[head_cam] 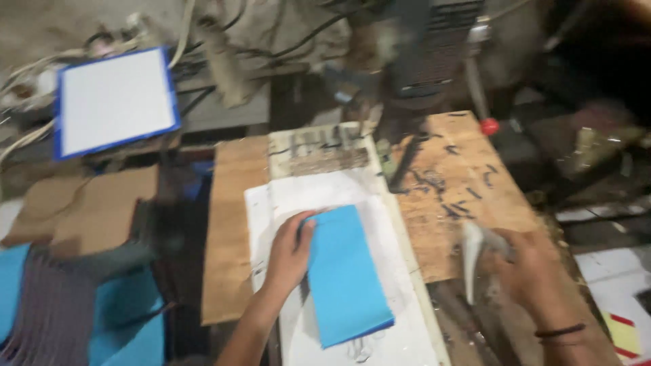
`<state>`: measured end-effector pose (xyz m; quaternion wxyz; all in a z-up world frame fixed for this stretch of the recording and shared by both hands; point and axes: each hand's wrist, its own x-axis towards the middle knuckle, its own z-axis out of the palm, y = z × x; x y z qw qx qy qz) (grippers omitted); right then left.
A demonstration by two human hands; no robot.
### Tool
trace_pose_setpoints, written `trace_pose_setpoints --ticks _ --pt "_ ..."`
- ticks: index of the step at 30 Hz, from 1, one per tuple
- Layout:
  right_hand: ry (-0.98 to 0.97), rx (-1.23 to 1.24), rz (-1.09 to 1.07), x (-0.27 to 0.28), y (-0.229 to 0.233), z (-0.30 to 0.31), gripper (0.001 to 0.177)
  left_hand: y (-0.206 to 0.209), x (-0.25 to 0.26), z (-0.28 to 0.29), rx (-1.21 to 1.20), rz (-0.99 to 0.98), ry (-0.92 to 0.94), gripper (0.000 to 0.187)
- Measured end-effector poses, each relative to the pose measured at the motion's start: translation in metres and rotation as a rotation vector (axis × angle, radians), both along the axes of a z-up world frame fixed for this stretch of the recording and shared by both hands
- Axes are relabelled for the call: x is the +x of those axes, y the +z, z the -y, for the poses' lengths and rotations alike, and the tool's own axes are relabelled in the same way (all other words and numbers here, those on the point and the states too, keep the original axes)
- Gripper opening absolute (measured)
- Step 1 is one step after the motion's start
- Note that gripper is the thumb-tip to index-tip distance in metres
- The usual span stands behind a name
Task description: The person assembles notebooks by stacking blue and brown covers with inner pages, securing them with binder clips, and using a drill press to punch holes along the spine. They handle multiple notebook stacks, aligning them under the drill bit and operating the machine's lever to complete the binding process.
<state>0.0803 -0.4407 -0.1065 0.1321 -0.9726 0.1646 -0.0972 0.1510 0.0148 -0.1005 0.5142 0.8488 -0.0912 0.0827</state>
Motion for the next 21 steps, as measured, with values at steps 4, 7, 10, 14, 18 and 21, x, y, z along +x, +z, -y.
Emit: trace_pose_setpoints --ticks 4,7,10,14,18,21 --pt "0.187 0.270 -0.027 -0.014 0.037 -0.051 0.051 0.029 -0.012 0.004 -0.014 -0.115 0.080 0.039" --pt "0.047 0.323 -0.225 -0.027 0.112 -0.112 0.047 0.053 -0.022 0.010 0.011 -0.325 0.134 0.048" --pt "0.059 0.390 -0.219 -0.041 0.147 -0.144 0.046 0.057 -0.030 0.012 0.034 -0.413 0.179 0.049" --pt "0.233 0.388 -0.060 -0.053 0.155 -0.166 0.052 0.043 -0.048 0.003 0.035 -0.388 0.204 0.044" --pt "0.222 0.510 -0.240 -0.049 0.160 -0.199 0.050 0.012 -0.068 -0.014 0.078 -0.223 0.199 0.042" --pt "0.467 0.384 -0.220 -0.045 0.155 -0.227 0.045 0.012 -0.089 -0.023 0.007 -0.335 0.207 0.039"
